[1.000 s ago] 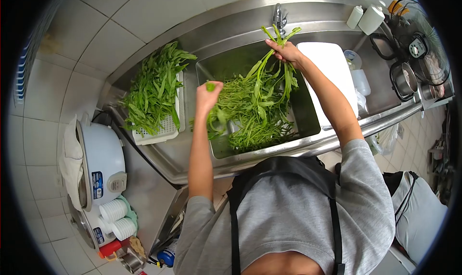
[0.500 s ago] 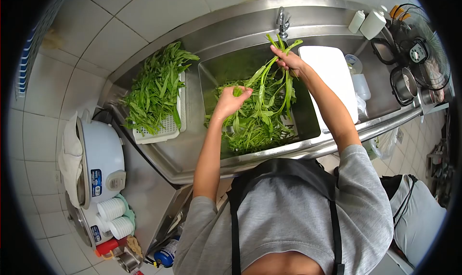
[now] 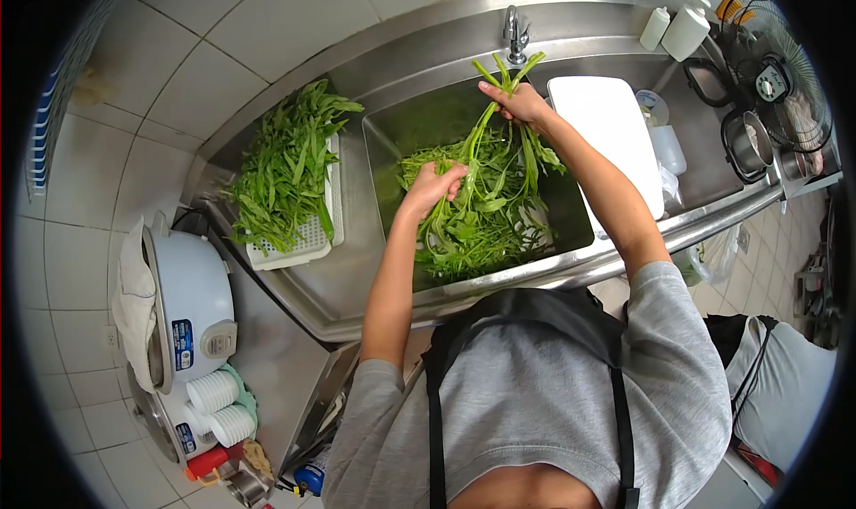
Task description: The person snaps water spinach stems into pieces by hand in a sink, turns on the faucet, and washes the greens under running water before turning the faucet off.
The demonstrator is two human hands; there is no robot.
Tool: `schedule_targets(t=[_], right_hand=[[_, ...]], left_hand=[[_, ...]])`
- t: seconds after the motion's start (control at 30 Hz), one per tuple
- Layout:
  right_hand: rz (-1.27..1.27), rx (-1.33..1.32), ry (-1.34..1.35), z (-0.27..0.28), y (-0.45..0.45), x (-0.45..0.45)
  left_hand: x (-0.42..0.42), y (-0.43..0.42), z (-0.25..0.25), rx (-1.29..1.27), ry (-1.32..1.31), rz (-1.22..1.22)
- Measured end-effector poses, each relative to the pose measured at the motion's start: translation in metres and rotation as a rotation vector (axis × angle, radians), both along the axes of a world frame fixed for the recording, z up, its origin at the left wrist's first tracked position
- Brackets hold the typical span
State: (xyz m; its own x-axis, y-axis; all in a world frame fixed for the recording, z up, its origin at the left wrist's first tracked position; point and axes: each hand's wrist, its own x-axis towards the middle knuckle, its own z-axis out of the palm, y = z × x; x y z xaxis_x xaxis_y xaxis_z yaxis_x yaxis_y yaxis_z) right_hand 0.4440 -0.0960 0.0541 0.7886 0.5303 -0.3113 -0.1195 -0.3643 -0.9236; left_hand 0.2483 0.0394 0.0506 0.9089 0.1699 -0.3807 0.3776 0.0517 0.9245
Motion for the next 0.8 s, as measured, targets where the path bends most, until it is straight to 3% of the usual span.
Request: schedule_targets(t=[0.07,0.17,0.4,0.53,0.63,0.73,0.8], right_hand=[[-0.006,0.000,-0.048,-0.001,0.006,0.000],[-0.033,0.085,-0.092,0.013,0.010,-0.014],[-0.104,0.211,-0.202,0.020,0.011,-0.025],[-0.017,0.197,-0.019,0.021,-0.010,-0.003],[-0.049,0.097,-0.006,0.013,-0.019,0.010],[-0.086,0.029,-0.036,0.010,-0.015,0.010],[-0.077,0.058,-0.066,0.013,-0.012,0.003]], left_hand=[[0.002,0.003,-0.004,0.024,0.006,-0.027],[0.008,0.009,-0.025,0.131,0.018,0.137],[-0.001,0.027,-0.071,-0.325,0.084,0.676],[-0.026,0.037,-0.053,-0.252,-0.123,0.725],[-0.030,0.045,-0.032,-0.159,-0.236,0.674],[-0.023,0.045,-0.006,0.097,-0.282,0.299],[-0.009,0.030,0.003,0.302,-0.245,0.196]])
